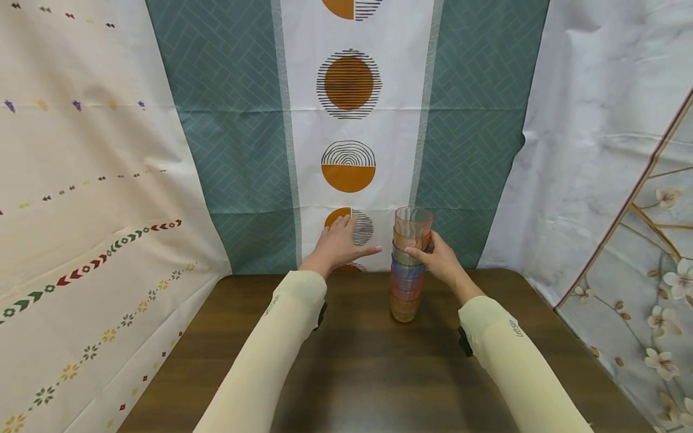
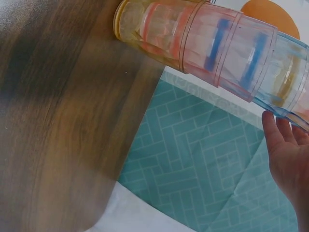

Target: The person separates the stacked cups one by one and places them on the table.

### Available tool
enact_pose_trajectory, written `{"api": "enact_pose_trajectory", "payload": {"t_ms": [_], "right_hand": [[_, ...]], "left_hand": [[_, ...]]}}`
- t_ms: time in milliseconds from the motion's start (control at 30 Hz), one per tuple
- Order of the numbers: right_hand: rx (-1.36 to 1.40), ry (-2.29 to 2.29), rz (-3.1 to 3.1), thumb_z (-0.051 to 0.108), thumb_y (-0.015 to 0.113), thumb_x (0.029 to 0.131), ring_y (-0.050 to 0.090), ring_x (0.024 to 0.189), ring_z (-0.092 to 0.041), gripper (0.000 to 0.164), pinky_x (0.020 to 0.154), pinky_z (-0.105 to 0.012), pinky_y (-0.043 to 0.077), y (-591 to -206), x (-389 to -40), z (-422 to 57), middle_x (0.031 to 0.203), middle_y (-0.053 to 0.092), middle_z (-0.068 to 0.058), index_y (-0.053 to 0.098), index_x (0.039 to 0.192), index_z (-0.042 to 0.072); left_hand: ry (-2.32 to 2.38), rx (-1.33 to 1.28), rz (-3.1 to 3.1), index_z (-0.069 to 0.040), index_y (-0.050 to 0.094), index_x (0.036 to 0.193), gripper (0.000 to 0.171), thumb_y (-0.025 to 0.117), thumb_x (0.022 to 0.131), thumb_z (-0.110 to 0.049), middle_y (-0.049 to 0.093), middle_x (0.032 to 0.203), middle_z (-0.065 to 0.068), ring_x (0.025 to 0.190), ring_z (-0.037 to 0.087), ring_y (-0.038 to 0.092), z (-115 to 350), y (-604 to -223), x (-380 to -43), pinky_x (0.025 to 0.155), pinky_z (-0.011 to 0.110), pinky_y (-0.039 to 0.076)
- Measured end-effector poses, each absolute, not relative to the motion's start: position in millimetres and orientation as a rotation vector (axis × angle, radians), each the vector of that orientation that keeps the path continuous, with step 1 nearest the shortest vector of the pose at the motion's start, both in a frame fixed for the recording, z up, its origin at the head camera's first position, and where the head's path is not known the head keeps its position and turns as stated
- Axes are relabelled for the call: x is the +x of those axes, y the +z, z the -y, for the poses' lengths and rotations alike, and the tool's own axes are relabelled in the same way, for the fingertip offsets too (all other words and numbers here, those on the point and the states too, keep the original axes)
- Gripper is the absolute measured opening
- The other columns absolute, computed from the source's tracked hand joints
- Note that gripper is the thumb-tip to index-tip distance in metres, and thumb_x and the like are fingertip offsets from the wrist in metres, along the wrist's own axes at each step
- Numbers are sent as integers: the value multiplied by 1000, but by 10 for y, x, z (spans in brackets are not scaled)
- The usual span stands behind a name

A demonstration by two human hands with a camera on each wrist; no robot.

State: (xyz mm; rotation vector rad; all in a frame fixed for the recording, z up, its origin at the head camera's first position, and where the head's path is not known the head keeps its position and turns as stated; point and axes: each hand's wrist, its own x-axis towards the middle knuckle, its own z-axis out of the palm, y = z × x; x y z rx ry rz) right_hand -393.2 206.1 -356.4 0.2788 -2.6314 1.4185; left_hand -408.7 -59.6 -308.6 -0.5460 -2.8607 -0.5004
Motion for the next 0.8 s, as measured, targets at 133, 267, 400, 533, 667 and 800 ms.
{"api": "enact_pose_trajectory", "payload": {"t_ms": [133,267,400,533,667,800], "right_hand": [[280,1423,2633,57,65,90,37,138,-42,94,108,-60,34,-3552,-3926,-2072,154,35,-21,21,156,7],[289,1430,2627,58,65,89,38,137,-42,94,107,-60,35,-3559,-3928,-2070,154,36,-20,22,156,7],[297,1422,2623,58,66,89,39,136,-43,95,106,-60,37,-3563,-3929,-2071,153,37,-21,23,155,6],[300,1433,2617,55,66,90,40,135,-42,93,106,-59,37,-3555,-3929,-2078,152,38,-22,22,155,6],[306,1453,2618,53,66,91,40,136,-42,92,107,-58,37,-3553,-3925,-2076,152,39,-22,21,156,6],[296,1442,2629,53,66,91,40,135,-43,91,107,-58,37,-3554,-3918,-2068,151,39,-22,22,156,6]], "left_hand": [[-659,-578,2838,-16,21,159,107,62,80,-74,25,162,9,147,29,24,431,-3035,-4110,117,53,22],[-880,-587,2822,-17,20,160,108,65,79,-73,26,162,6,145,28,30,301,-2997,-4121,114,51,30],[-1030,-617,2808,-16,19,160,108,65,80,-72,26,162,5,143,28,34,195,-2970,-4148,112,50,34],[-1145,-625,2790,-15,21,159,107,67,80,-70,29,161,8,143,31,35,96,-2940,-4168,110,53,35],[-1242,-619,2776,-15,24,158,103,70,81,-64,34,158,9,141,31,38,12,-2937,-4184,109,52,38],[-1293,-617,2762,-16,27,157,100,72,81,-61,38,156,8,139,30,40,-66,-2954,-4206,106,50,42]]}}
